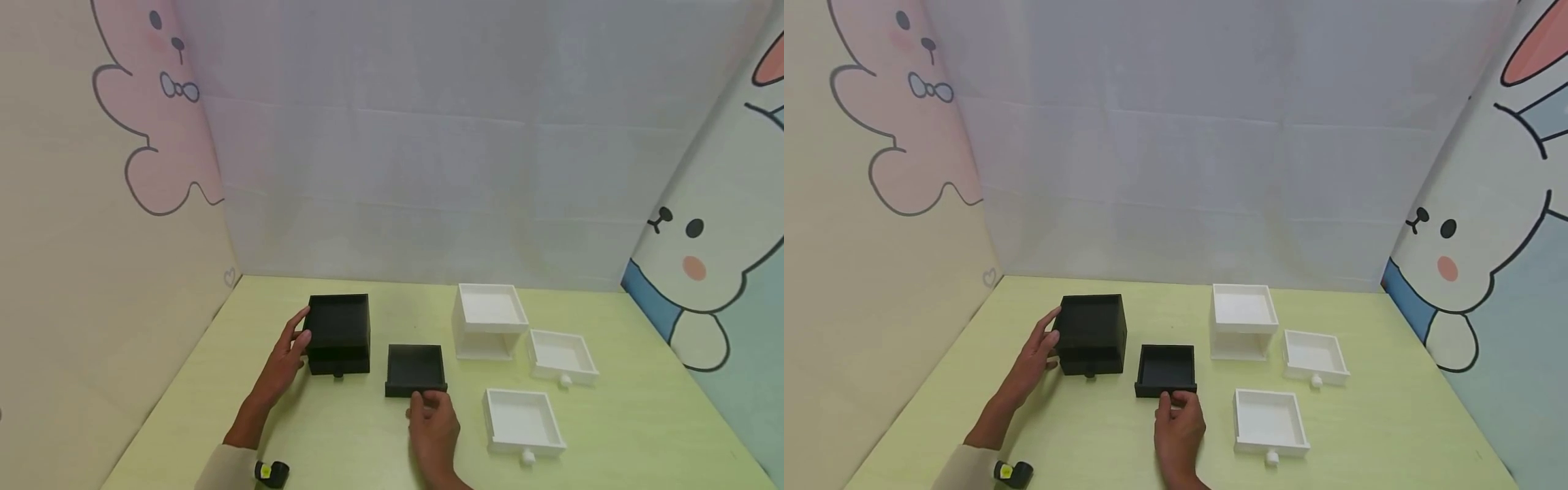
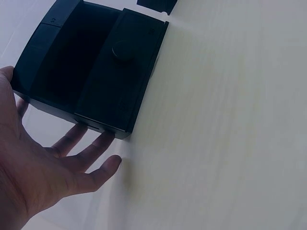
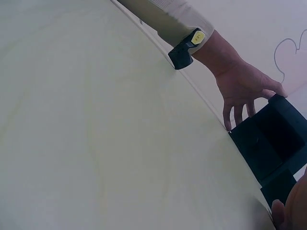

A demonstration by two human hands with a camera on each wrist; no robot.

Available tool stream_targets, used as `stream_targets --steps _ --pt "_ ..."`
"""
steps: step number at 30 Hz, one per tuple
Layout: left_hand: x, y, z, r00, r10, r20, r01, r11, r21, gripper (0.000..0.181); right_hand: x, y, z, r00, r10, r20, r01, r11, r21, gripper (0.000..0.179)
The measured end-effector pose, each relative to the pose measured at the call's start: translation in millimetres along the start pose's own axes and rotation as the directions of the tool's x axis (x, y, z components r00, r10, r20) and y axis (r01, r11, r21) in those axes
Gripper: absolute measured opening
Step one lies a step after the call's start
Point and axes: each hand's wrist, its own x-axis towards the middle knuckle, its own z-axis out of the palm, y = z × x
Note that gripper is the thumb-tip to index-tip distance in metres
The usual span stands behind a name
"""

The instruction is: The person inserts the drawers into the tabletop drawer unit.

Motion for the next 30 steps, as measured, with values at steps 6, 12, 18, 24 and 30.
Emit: stream_targets --steps 6,12,18,24,30 --pt "-2.1 -0.1 -1.0 1.0 0.007 0.004 -0.007 1.0 0.003 0.052 4.7 1.6 -1.2 0.998 0.031 0.05 -0.034 0.998 0.051 0.017" --pt "-2.6 1.4 0.4 1.0 0.022 0.013 -0.022 1.0 -0.016 0.051 9.6 3.9 -0.5 0.997 0.056 0.058 -0.063 0.992 0.114 0.023" --pt "-2.8 0.6 0.7 1.0 0.02 0.003 -0.02 1.0 -0.013 0.051 9.1 4.2 -2.3 0.998 -0.017 0.053 0.009 0.99 0.142 0.02" --pt "-2.0 1.6 1.3 1.0 0.025 -0.003 -0.025 1.0 0.0 0.051 8.3 4.6 -3.0 0.997 -0.076 0.001 0.076 0.995 0.063 0.019" --pt "-2.3 -0.2 0.7 1.0 0.026 -0.009 -0.026 1.0 0.002 0.051 8.9 3.0 -2.3 0.999 -0.038 0.009 0.037 0.995 0.088 0.02"
